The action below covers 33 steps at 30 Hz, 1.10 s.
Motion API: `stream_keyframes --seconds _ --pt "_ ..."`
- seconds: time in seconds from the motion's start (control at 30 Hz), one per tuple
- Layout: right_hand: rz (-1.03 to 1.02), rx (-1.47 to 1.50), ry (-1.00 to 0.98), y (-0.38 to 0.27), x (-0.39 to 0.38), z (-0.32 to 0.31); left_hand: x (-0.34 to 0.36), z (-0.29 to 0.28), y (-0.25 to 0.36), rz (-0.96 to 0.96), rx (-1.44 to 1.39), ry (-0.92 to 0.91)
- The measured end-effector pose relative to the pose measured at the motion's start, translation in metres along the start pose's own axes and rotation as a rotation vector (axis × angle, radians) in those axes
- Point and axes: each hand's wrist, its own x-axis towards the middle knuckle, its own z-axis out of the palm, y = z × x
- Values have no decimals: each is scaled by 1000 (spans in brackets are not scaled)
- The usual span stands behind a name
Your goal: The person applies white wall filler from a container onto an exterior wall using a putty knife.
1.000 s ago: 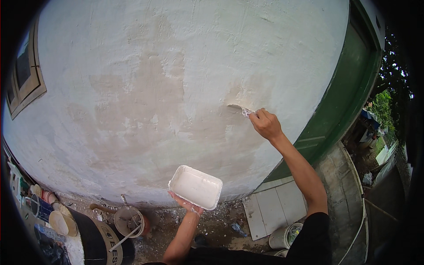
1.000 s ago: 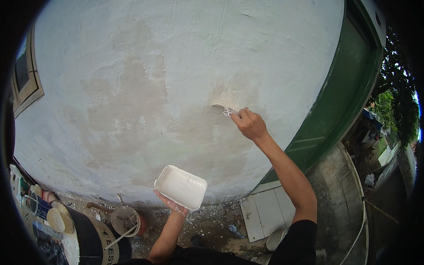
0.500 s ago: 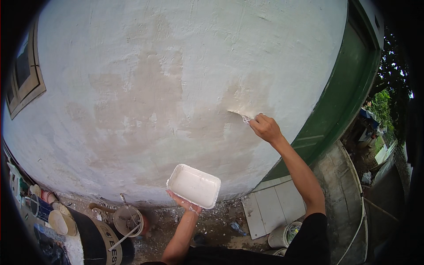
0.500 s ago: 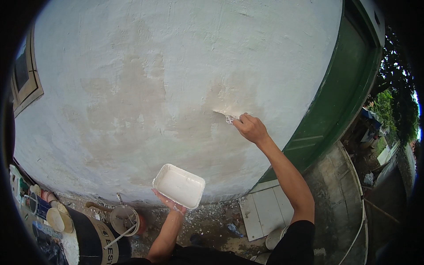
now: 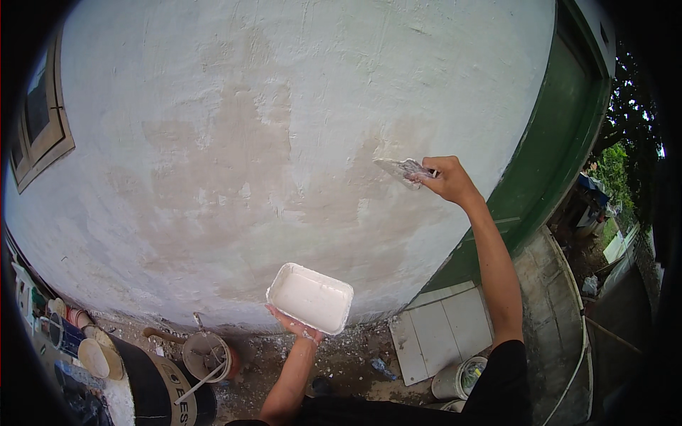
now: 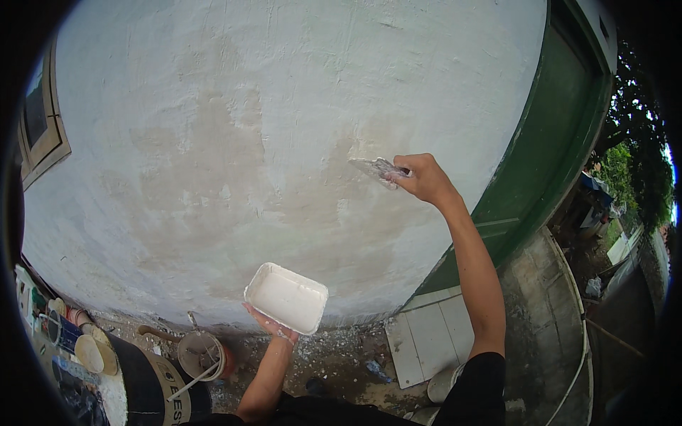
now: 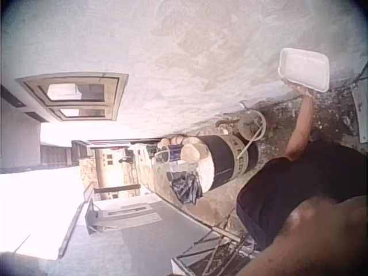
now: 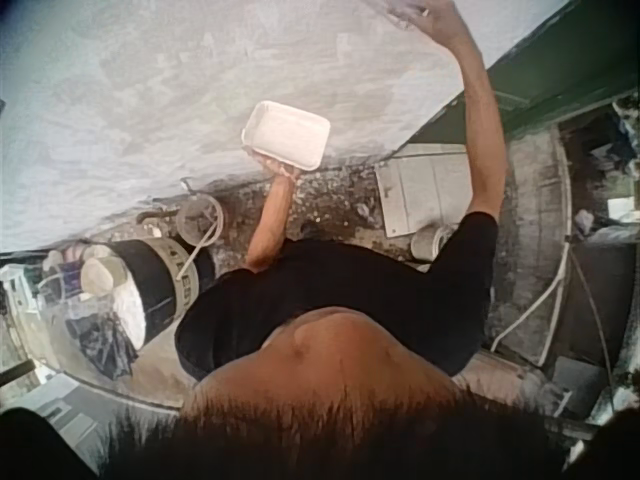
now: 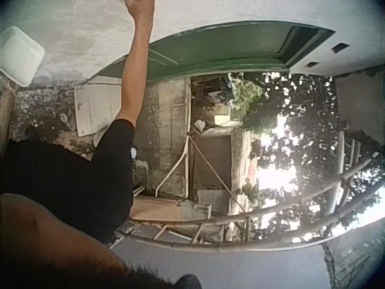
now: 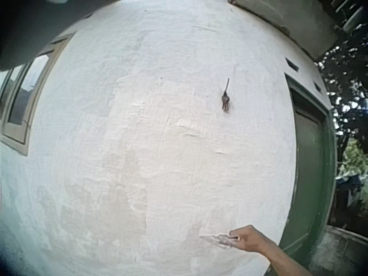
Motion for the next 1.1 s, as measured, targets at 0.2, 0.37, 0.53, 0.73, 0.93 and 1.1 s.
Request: stream_keyframes --seconds 0.2,0.37,0.53,0.73,0.93,1.1 --pt "-113 -298 113 24 10 23 0 -11 -7 -59 -62 -88" --pt "-55 -445 335 16 31 -12 4 -14 -7 -45 -128 -103" --pt "65 -208 283 -8 28 -59 8 -14 -7 -17 -83 -76" --pt "-209 -118 -54 -8 -8 29 3 -1 -8 -39 -43 -44" --pt "-342 -444 153 10 -8 95 2 -12 -9 -14 15 -36" --pt "-235 -555 475 -2 34 24 4 -17 -5 -19 -55 -67"
